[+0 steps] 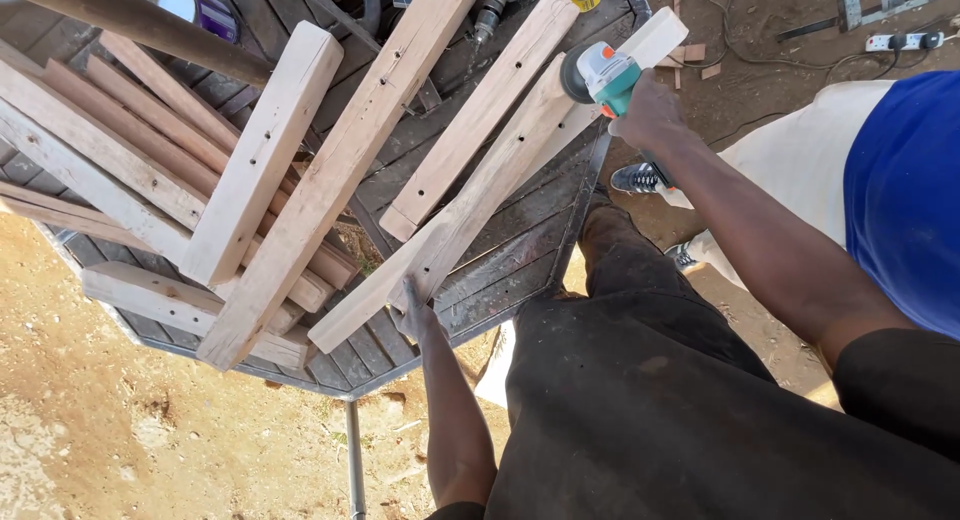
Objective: Sanding the surfaces of multiple wooden planks using a handheld angle grinder with a sanding disc attachment.
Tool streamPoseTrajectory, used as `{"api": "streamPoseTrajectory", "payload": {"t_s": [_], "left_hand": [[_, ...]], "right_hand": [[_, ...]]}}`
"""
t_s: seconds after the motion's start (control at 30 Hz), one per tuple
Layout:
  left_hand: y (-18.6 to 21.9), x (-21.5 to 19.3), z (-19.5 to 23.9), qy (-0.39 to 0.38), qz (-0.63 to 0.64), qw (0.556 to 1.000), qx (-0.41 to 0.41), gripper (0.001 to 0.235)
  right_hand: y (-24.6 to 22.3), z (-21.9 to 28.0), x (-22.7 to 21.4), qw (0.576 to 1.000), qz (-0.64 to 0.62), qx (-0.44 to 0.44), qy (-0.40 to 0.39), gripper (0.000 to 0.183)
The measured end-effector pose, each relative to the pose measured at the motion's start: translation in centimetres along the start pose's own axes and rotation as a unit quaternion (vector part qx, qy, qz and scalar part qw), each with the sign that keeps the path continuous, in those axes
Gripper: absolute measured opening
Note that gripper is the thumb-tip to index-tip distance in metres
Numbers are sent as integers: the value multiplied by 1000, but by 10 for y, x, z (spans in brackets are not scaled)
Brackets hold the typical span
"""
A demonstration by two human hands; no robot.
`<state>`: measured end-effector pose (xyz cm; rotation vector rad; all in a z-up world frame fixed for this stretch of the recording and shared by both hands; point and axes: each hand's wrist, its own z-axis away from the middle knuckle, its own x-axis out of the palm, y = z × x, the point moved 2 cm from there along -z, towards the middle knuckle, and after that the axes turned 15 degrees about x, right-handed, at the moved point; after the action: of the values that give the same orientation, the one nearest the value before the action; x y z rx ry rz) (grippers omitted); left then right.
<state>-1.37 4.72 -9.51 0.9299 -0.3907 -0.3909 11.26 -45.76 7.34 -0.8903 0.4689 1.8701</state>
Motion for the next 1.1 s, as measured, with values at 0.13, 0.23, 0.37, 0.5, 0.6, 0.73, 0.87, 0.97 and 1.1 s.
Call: {"api": "streamPoseTrajectory", "payload": {"t_s": [0.13,0.23,0.37,0.5,0.6,0.73,0.87,0.97,1.1], "left_hand": [[24,14,34,13,-235,966,107,87],[28,10,32,18,-238,967,86,87],[36,26,48,11,-233,969,84,82],[29,22,40,4,-235,968,87,86],[3,14,16,-4,-231,968,94,86],[20,13,30,-3,-231,968,94,86],[8,-1,14,-3,-222,970,95,86],[-3,-13,0,0,-218,970,104,86],[18,7,28,-4,-224,969,104,88]], "right_hand": [[4,27,8,995,-23,-98,-17,83],[-19,66,7,992,45,-115,-38,78],[-20,63,39,989,77,-119,-47,80],[-28,84,53,972,108,-205,-52,69],[-27,84,74,958,102,-264,-37,55],[-29,94,99,942,107,-317,-30,43],[-30,104,134,930,132,-341,-22,43],[-37,127,136,912,156,-378,-20,37],[-45,152,130,900,164,-401,-42,35]]}}
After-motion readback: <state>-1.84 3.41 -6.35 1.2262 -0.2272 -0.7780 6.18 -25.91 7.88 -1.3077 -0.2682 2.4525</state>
